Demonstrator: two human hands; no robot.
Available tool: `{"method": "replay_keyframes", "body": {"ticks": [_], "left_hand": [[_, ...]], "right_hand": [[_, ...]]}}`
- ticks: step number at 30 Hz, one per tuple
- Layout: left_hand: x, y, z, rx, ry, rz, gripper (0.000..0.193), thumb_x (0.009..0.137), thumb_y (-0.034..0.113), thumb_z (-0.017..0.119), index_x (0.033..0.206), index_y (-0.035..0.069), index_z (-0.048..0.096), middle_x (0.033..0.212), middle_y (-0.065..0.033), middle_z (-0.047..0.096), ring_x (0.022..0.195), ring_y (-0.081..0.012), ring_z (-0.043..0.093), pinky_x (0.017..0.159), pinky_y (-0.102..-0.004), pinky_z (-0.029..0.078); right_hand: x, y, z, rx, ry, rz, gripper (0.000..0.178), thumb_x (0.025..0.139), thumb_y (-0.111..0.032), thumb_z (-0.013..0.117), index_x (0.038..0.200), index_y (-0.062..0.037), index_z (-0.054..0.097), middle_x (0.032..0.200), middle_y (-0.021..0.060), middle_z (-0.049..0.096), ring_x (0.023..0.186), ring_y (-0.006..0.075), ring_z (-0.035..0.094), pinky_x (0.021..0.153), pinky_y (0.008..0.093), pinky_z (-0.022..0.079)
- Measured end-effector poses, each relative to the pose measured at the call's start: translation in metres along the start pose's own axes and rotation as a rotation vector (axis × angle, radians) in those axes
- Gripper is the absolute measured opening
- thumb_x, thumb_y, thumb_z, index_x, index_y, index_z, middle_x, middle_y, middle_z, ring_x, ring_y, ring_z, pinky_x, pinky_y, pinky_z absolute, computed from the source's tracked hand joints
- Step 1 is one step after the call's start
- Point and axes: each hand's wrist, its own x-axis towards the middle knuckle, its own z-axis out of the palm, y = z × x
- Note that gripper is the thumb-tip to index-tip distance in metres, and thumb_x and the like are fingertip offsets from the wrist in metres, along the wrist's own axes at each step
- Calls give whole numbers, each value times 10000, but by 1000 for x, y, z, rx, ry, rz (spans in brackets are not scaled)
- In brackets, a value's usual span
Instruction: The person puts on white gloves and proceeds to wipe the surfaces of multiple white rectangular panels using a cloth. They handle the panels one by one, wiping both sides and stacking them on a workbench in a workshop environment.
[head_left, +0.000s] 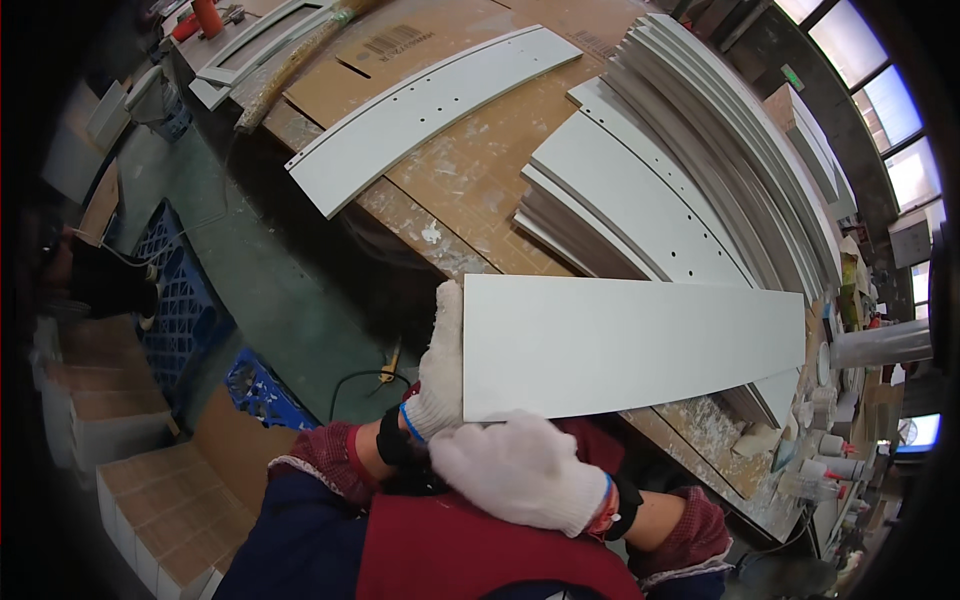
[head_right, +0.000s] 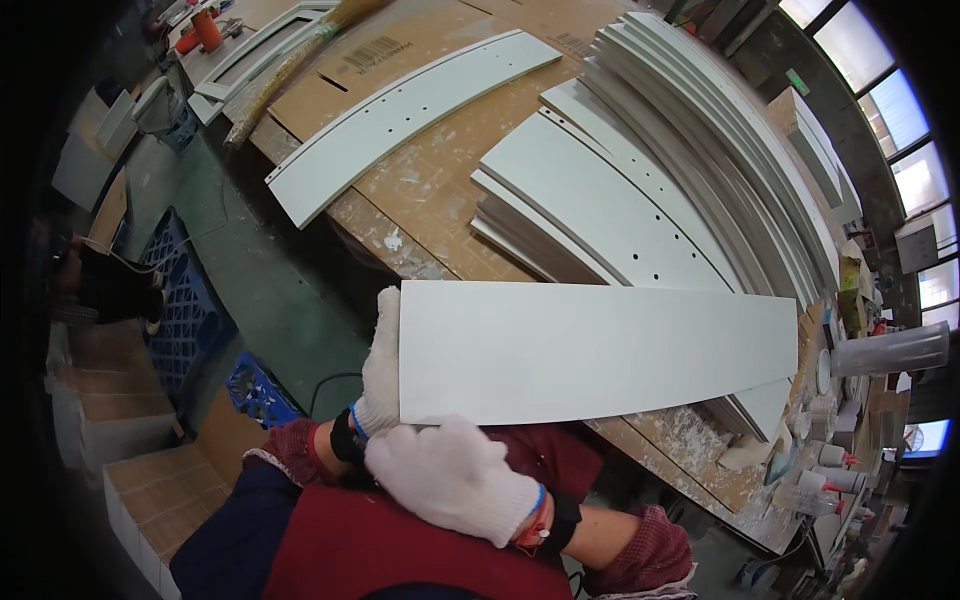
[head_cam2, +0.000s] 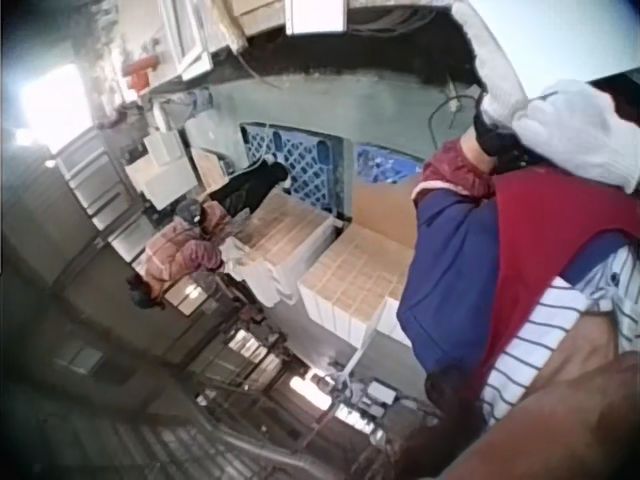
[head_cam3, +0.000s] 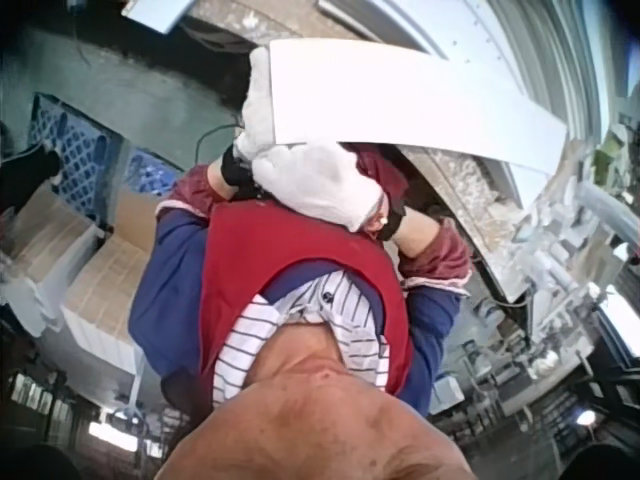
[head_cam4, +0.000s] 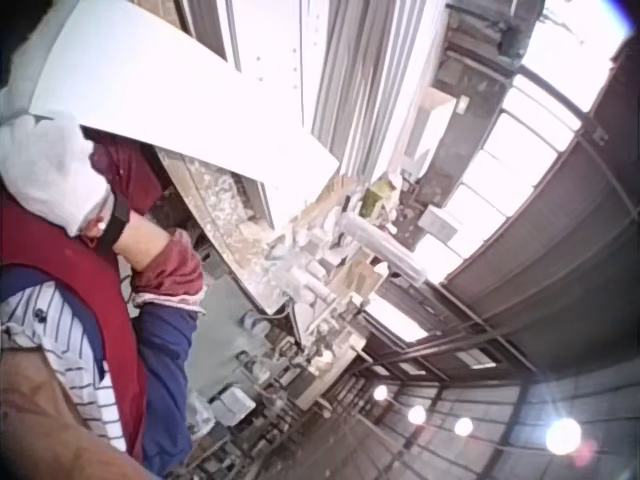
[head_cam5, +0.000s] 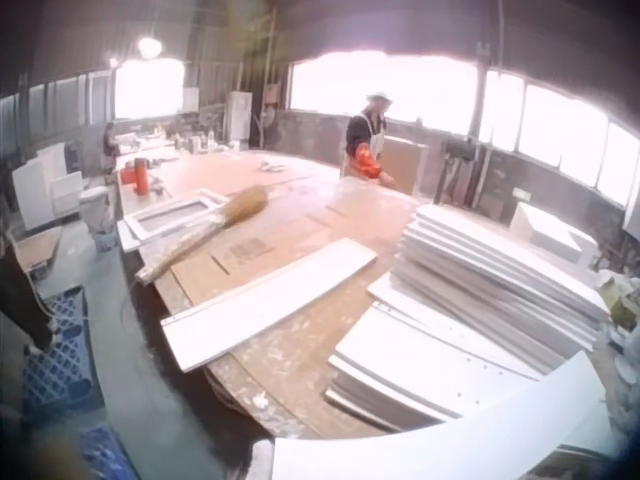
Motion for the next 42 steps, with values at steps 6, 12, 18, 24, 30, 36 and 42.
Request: {"method": "replay_keyframes", "body": {"ticks": [6, 12, 18, 24, 30, 36, 42], "left_hand": [[-3, 1, -13, -80, -43, 52, 752, 943, 650, 253, 1362, 44, 402, 1302, -134, 519, 1175, -287, 526, 972, -430, 453], [-2, -1, -1, 44, -61, 68, 687, 950, 626, 298, 1329, 71, 439, 1279, -117, 534, 1159, -290, 528, 977, -437, 443], [-15, 8, -10, 126, 9, -110, 538, 928, 340, 490, 1337, 0, 413, 1290, -188, 521, 1178, -344, 529, 995, -510, 439], [-24, 20, -36, 519, 209, -81, 558, 722, -18, 565, 1253, -125, 428, 1113, -224, 603, 978, -330, 649, 860, -440, 554], [-54, 77, -127, 568, 150, -149, 507, 727, -2, 565, 1200, -154, 460, 1049, -236, 619, 878, -311, 672, 761, -420, 576], [-69, 86, -130, 597, 233, -80, 516, 741, 11, 561, 1197, -189, 427, 1013, -266, 619, 793, -323, 678, 696, -405, 581], [-66, 85, -162, 402, 477, -6, 487, 764, 8, 518, 1202, -183, 423, 1015, -255, 623, 788, -315, 678, 698, -390, 581]], "right_hand": [[-44, 36, -54, 188, 76, 623, 266, 860, -176, 574, 1109, -114, 641, 777, 100, 652, 692, 259, 656, 607, 364, 517], [-37, 40, -8, -132, 356, 272, 57, 851, -179, 542, 874, -139, 575, 693, 34, 579, 578, 194, 596, 493, 317, 476], [-46, 39, -28, 270, 218, 279, 168, 839, -176, 544, 999, -149, 586, 710, 55, 599, 632, 250, 620, 529, 356, 484], [-99, 100, -56, 24, 59, 707, 273, 904, -288, 525, 1118, -131, 589, 821, 108, 629, 713, 297, 641, 595, 398, 508], [-134, 150, -65, 25, 111, 974, 265, 898, -268, 527, 1113, -129, 595, 909, 154, 655, 776, 343, 643, 669, 435, 512], [-219, 223, -86, -160, 378, 1285, 290, 896, -260, 511, 1125, -92, 567, 932, 216, 644, 870, 403, 619, 752, 475, 490], [-343, 250, -93, -311, 429, 1736, 234, 896, -235, 484, 1013, -45, 555, 974, 271, 629, 943, 429, 603, 786, 494, 475]]}}
